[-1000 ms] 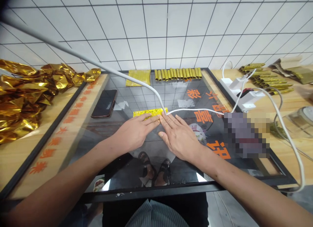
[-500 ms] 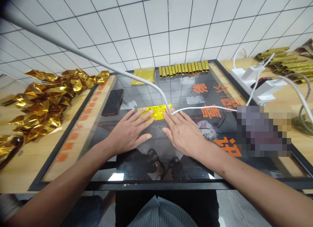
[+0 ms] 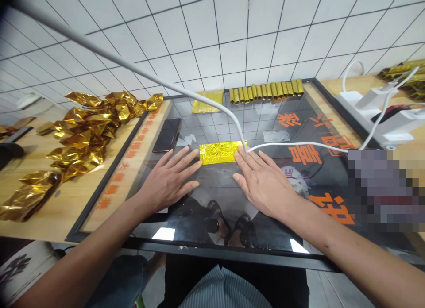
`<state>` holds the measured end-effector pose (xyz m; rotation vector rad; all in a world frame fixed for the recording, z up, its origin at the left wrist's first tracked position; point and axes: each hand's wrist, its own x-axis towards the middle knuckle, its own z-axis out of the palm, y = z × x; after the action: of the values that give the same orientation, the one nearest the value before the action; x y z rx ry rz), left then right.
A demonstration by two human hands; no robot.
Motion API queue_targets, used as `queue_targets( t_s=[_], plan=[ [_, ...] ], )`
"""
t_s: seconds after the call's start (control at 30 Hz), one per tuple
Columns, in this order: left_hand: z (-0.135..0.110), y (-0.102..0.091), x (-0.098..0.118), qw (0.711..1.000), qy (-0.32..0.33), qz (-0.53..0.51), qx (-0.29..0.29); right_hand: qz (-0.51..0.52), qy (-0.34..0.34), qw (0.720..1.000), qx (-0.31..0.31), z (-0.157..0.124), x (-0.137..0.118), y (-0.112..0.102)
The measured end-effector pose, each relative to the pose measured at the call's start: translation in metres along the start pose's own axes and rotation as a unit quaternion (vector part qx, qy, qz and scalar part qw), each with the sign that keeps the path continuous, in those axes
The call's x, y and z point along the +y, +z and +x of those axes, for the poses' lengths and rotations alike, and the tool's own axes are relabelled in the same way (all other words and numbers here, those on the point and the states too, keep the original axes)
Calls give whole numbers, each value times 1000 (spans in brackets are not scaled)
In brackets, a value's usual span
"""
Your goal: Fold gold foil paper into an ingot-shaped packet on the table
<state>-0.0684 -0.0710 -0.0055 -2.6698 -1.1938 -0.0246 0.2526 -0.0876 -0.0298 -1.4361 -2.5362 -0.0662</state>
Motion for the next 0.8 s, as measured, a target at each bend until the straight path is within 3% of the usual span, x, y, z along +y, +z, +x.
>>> queue_targets(
  t_s=[0.2, 0.37, 0.57, 0.8],
  plan=[
    [5, -10, 9, 1000, -10, 11, 12, -6, 3, 1000, 2, 1, -2, -1],
    [23, -15, 44, 999, 5, -35, 32, -6, -1, 1000, 4, 1, -4, -2],
    [44, -10, 82, 994, 50, -99, -3, -1, -2, 1000, 5, -1, -1, 2],
    [49, -10, 89, 994, 29, -99, -23, -1, -8, 1000, 7, -2, 2, 4]
  ],
)
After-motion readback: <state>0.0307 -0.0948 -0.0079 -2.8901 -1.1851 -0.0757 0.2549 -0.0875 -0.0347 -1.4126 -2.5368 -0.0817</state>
